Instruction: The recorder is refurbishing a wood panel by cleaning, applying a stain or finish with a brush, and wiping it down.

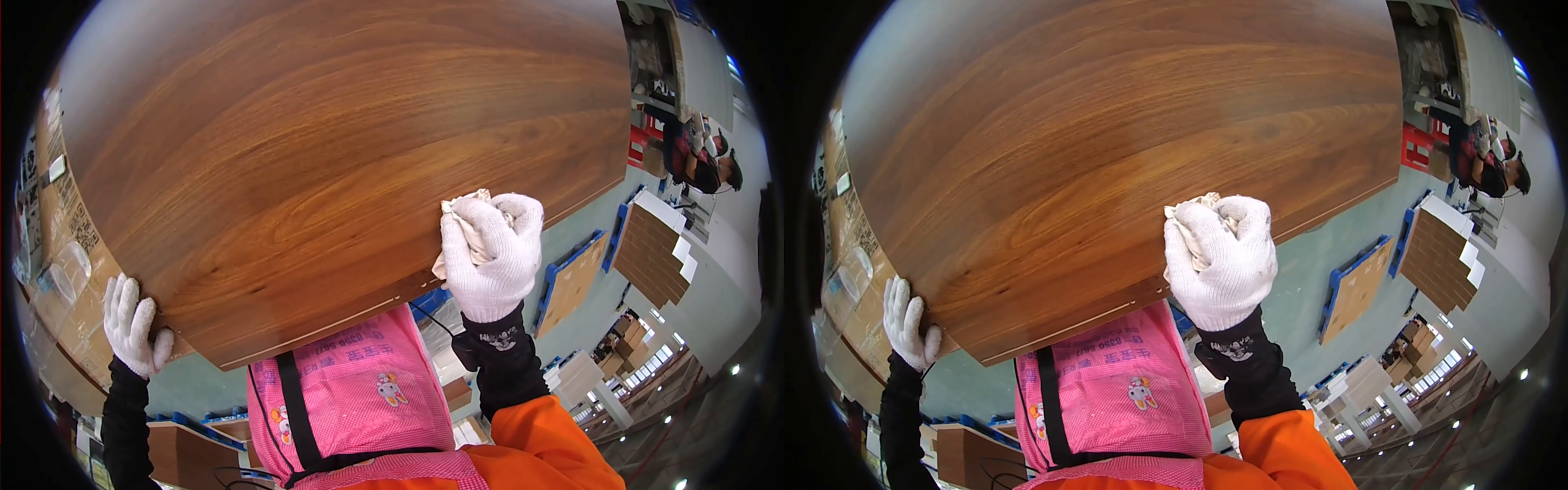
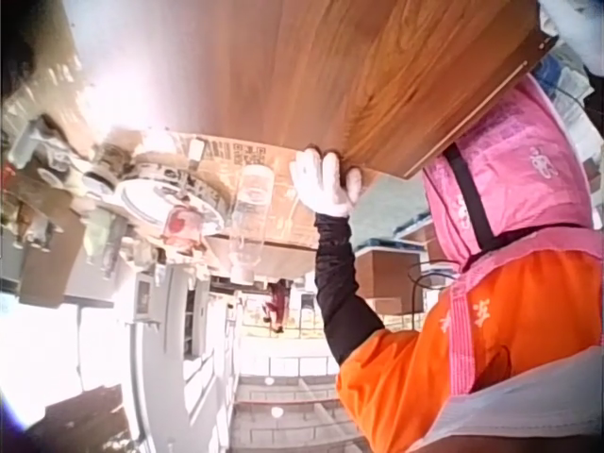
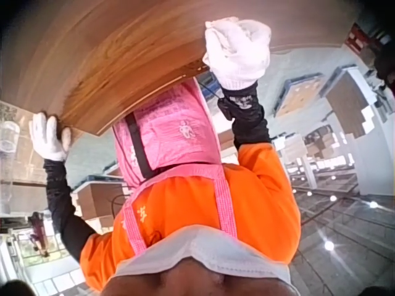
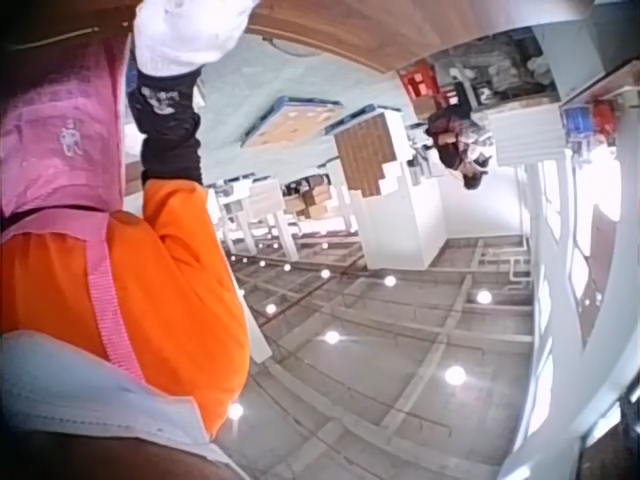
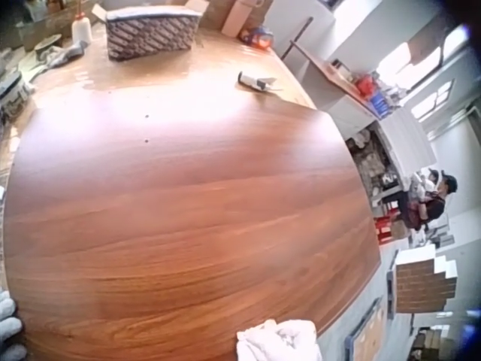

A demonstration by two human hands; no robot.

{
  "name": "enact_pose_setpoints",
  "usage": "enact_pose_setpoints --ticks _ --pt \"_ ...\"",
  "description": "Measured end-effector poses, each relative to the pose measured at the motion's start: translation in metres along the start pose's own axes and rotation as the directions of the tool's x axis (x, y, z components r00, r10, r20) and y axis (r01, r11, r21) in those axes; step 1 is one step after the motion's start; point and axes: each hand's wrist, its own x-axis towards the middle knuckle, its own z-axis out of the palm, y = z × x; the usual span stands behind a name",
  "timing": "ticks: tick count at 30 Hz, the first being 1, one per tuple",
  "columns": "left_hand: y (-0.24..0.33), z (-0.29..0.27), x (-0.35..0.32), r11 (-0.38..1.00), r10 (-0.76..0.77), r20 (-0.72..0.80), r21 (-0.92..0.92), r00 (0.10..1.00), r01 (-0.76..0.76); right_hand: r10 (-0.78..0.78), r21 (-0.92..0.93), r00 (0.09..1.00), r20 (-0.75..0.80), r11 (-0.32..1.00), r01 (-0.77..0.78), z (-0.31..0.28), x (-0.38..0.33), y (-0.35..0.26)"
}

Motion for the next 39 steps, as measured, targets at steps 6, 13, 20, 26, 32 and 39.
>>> enact_pose_setpoints --ticks 6,13,20,26,32,39 --pt "0.001 -0.001 0.001 1.0 -0.002 0.0 0.006 1.0 0.002 -0.039 -0.02 0.999 0.025 0.999 0.04 0.001 -0.005 0.001" --pt "0.001 0.0 0.003 1.0 0.004 -0.009 -0.005 1.0 -0.004 -0.072 -0.042 0.997 0.019 0.996 0.073 0.002 -0.008 0.0" --pt "0.003 -0.002 0.004 1.0 -0.007 -0.003 0.003 1.0 0.007 -0.003 -0.019 1.0 -0.005 1.0 0.003 0.002 0.001 0.003" --pt "0.003 -0.001 0.005 1.0 0.003 -0.013 0.005 1.0 -0.003 -0.027 -0.016 0.999 -0.021 1.0 0.027 0.003 0.004 0.001" --pt "0.002 -0.001 0.003 1.0 0.004 -0.008 0.002 1.0 -0.004 -0.009 0.017 1.0 -0.016 1.0 0.01 0.001 0.0 0.003" --pt "0.002 -0.001 0.004 1.0 0.004 -0.008 0.001 1.0 -0.004 -0.041 0.0 0.999 0.013 0.999 0.041 0.0 -0.002 0.005"
